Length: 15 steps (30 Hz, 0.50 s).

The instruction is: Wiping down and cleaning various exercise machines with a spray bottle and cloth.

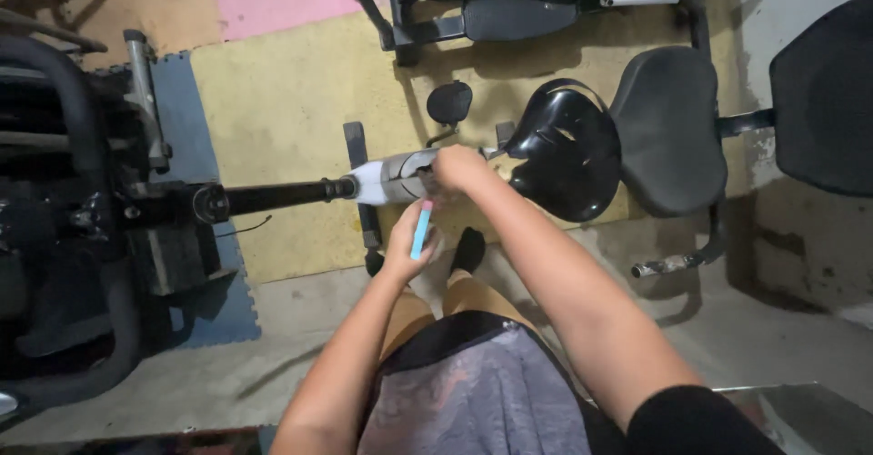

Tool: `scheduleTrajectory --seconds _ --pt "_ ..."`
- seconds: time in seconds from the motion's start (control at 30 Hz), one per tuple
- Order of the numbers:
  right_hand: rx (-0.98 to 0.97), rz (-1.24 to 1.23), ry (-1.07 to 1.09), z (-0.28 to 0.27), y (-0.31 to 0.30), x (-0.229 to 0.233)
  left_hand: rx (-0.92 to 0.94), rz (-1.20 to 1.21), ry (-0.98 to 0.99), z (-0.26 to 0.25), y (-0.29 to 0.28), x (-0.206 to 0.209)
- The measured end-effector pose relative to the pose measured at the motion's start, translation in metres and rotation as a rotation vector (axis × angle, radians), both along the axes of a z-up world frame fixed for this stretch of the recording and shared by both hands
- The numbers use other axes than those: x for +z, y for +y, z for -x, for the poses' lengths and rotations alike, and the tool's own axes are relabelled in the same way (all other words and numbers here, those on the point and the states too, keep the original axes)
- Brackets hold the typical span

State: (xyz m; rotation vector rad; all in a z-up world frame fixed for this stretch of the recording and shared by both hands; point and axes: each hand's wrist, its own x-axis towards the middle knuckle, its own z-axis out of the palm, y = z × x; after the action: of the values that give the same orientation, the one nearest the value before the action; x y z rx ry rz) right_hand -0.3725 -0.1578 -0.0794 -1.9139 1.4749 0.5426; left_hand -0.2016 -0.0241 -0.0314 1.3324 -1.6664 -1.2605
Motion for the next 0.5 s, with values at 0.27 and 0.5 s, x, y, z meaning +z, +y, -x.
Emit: scheduleTrajectory --seconds 0.27,0.5 --pt "-0.759 0.145 -1.057 -0.03 0.122 -0.046 -0.22 -0.053 -0.371 -0.074 0.012 -0.088" --pt "-1.905 -0.403 -1.3 -0.004 0.231 -0.187 -0.325 -0.314 -0.502 -0.104 -0.003 -0.112"
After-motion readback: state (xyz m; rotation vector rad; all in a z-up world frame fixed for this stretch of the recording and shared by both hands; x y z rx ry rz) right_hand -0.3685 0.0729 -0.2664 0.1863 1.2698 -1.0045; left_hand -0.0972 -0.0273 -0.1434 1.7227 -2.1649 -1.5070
